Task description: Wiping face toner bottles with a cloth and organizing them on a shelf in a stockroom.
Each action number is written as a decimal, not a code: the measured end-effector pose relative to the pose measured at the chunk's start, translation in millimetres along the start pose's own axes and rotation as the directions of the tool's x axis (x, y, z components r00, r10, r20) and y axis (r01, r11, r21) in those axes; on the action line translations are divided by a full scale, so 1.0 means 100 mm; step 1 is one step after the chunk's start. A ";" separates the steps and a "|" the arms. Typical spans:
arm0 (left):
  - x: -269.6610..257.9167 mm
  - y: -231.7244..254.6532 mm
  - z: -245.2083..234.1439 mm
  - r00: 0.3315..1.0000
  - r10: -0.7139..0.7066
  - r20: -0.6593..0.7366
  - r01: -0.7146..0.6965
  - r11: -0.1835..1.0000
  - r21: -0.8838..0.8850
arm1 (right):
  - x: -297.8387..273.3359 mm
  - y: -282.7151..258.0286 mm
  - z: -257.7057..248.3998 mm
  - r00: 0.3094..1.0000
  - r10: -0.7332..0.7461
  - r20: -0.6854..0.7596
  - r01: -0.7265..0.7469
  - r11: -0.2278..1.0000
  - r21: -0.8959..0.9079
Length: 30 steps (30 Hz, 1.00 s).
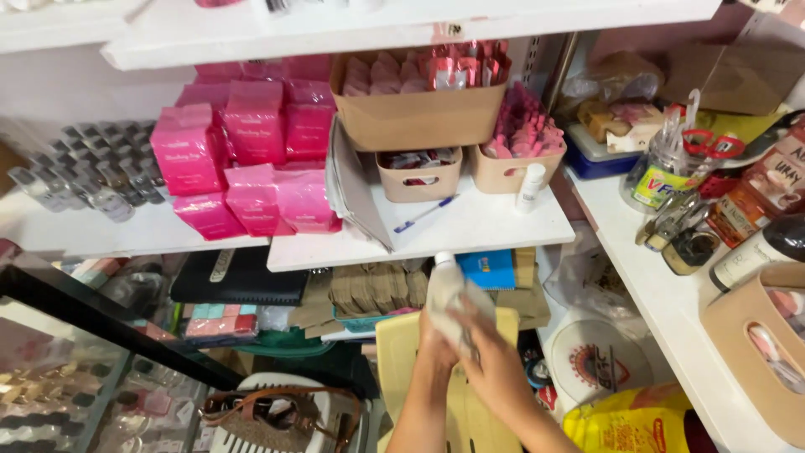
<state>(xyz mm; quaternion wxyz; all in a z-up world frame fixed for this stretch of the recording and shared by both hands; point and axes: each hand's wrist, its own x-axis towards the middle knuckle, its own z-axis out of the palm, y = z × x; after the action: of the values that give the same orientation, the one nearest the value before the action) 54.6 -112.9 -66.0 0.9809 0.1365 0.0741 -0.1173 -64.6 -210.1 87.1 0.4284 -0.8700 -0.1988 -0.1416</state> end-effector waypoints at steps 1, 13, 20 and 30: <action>0.00 0.15 -0.04 1.000 0.004 0.008 -0.004 1.000 0.003 | -0.11 0.02 0.01 1.000 -0.008 -0.005 0.008 1.000 -0.001; -1.06 0.78 0.90 0.984 -0.055 0.169 0.068 0.995 -0.071 | 0.88 -0.84 -0.38 0.841 0.516 0.161 -0.511 0.663 0.547; -0.98 0.79 0.74 0.992 -0.067 0.111 0.090 0.974 -0.209 | 0.68 -0.60 0.62 0.988 -0.112 -0.107 0.108 0.993 -0.043; -0.86 1.21 0.64 0.942 -0.185 0.279 0.266 0.921 -0.284 | -0.05 -0.77 0.17 0.864 0.315 0.393 -0.329 0.944 -0.033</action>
<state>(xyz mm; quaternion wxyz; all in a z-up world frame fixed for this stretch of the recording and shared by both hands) 9.7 -0.2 40.5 0.9712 -0.0486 -0.0154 -0.2328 -103.4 -155.1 127.8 0.4127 -0.8937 -0.1352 0.1128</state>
